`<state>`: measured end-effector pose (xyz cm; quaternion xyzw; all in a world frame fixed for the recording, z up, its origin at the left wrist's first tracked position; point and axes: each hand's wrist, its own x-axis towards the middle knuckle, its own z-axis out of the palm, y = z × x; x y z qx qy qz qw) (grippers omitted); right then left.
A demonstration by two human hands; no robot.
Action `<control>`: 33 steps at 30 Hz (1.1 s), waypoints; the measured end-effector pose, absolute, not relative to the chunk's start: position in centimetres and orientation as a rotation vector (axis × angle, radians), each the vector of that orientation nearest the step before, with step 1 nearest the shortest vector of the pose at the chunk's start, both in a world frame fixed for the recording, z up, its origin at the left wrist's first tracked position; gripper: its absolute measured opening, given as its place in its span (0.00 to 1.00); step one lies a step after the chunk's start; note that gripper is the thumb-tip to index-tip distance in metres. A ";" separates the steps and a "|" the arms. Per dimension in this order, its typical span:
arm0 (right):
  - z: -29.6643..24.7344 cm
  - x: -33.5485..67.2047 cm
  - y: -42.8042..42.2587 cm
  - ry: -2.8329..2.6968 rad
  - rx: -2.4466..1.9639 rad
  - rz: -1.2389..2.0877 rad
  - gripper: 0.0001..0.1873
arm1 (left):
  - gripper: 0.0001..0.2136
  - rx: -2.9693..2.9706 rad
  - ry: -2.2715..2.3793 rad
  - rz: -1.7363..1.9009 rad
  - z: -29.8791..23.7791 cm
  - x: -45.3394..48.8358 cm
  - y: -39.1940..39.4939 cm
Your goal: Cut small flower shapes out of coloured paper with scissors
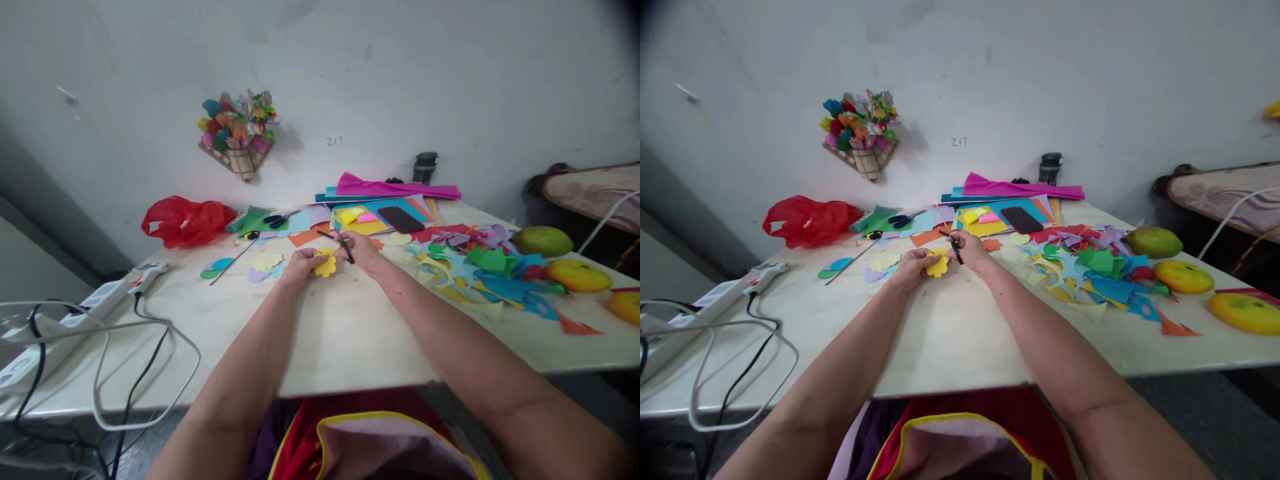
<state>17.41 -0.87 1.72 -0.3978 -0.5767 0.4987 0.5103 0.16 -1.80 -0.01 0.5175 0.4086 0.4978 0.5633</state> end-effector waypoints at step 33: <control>2.4 17.9 -1.7 -1.425 -0.950 1.231 0.22 | 0.19 1.234 0.868 1.149 -0.9 -0.3 -0.9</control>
